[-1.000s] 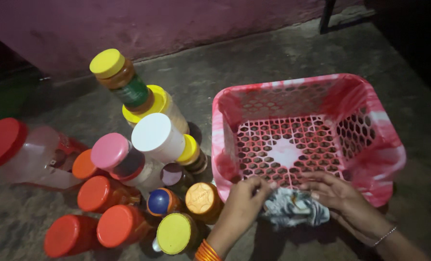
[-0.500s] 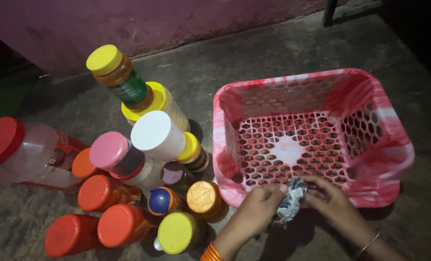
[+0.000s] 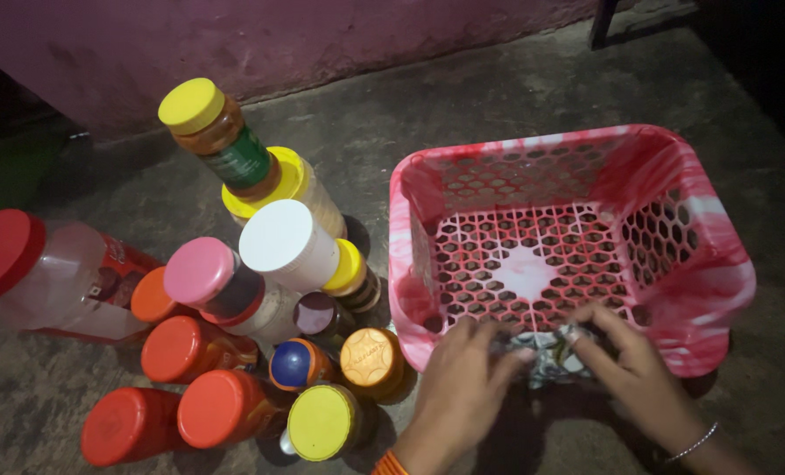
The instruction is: The person removes several plastic jars from a pink plastic basket and places them on the floor. Then, using a patterned cloth, the person wipes the inside and outside surfaces of the basket, turning it over to clean all sides.
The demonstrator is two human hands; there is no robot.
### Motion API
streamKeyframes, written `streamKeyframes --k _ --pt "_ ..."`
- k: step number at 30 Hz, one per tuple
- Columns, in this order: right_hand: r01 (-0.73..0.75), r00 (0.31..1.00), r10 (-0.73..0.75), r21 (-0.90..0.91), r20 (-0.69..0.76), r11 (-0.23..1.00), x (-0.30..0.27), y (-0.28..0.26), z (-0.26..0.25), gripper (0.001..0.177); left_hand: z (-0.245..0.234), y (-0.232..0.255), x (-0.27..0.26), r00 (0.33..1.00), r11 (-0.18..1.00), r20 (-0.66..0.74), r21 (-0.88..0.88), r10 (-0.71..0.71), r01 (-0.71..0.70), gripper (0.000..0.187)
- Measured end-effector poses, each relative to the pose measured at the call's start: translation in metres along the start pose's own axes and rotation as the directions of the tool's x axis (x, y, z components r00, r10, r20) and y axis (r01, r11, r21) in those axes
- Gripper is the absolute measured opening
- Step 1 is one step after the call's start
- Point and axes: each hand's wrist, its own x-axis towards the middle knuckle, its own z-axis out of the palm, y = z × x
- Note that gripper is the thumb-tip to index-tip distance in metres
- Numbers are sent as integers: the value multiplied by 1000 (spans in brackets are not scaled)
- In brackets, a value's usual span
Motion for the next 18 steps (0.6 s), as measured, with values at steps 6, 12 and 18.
streamKeyframes --k 6,12,18 --pt "110 994 -107 -117 33 987 -1 -13 2 25 -1 7 10 984 996 177 -89 13 3 24" --pt "156 988 -136 -429 75 890 5 -17 -26 44 -14 4 10 990 972 -15 195 138 -133 13" --pt "191 898 -383 -595 -215 781 -12 -7 -52 39 -14 23 14 880 901 -207 173 428 -398 15"
